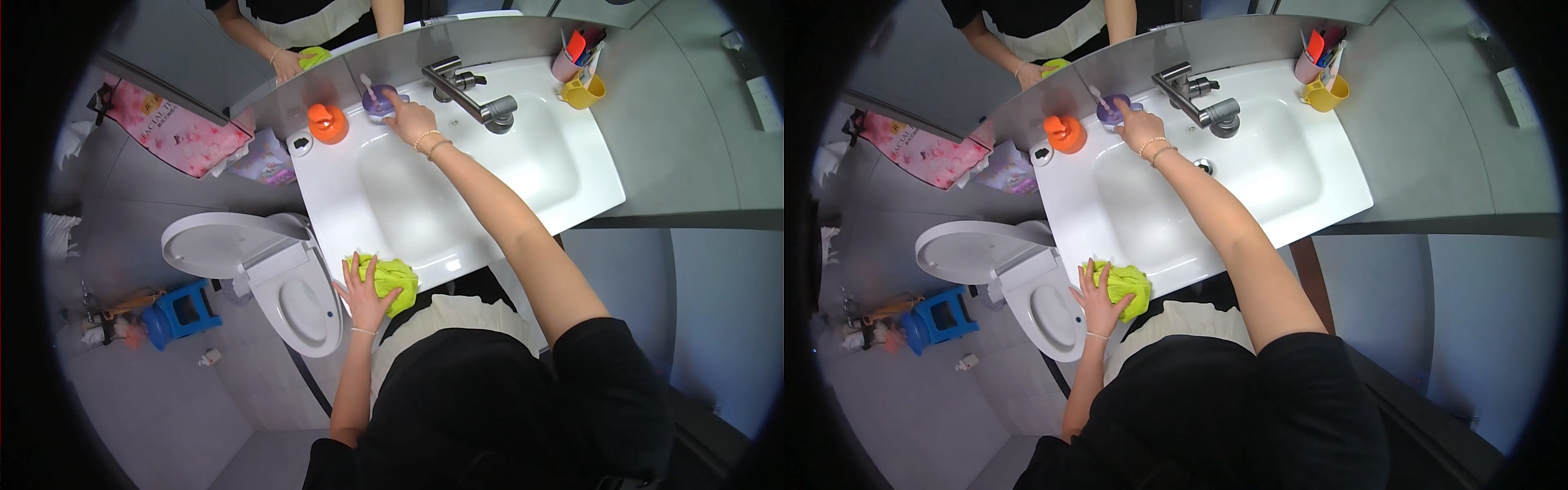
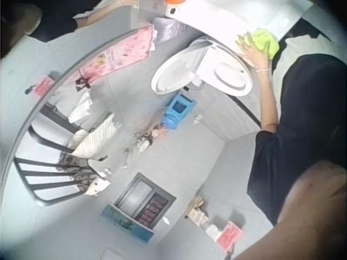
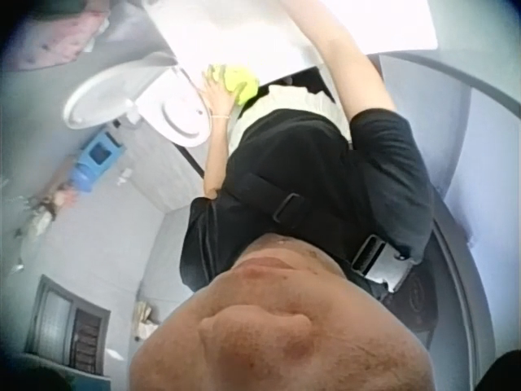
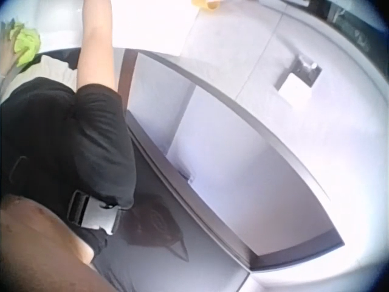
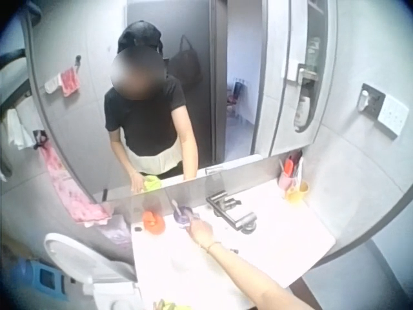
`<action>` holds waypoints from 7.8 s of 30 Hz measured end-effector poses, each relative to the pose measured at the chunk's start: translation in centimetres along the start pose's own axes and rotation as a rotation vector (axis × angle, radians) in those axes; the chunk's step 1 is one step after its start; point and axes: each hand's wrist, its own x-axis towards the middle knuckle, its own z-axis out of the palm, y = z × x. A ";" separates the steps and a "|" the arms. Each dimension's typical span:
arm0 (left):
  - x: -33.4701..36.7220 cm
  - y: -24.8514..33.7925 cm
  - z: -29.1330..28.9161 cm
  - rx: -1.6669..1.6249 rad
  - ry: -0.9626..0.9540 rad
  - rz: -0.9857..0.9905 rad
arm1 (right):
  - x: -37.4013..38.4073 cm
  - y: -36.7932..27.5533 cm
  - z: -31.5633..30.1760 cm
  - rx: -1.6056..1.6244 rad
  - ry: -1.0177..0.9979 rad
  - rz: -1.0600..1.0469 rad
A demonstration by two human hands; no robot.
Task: The person cleans a bathroom sink and surrounding area by wiping the countertop, faucet, and toiletries with a green cloth, handling a tube of toothpaste, a toothbrush, and cups.
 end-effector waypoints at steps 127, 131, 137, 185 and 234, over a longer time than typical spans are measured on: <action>-1.4 -2.3 -9.3 -0.555 0.731 -0.383 | 6.8 -11.8 15.6 -0.077 -0.384 -0.170; -0.9 -2.7 -8.5 -0.464 0.684 -0.332 | 3.2 -10.0 10.1 0.182 -0.202 -0.307; 3.3 -2.4 -7.6 -0.343 0.538 -0.244 | -5.8 -6.7 2.9 0.618 -0.419 -0.119; -25.6 11.6 -8.7 -1.748 1.141 -0.521 | -31.8 -19.4 -8.7 1.551 -1.675 0.161; -48.7 -45.9 -22.1 -0.750 0.730 -1.310 | -42.1 -60.4 54.5 0.507 -1.224 -0.098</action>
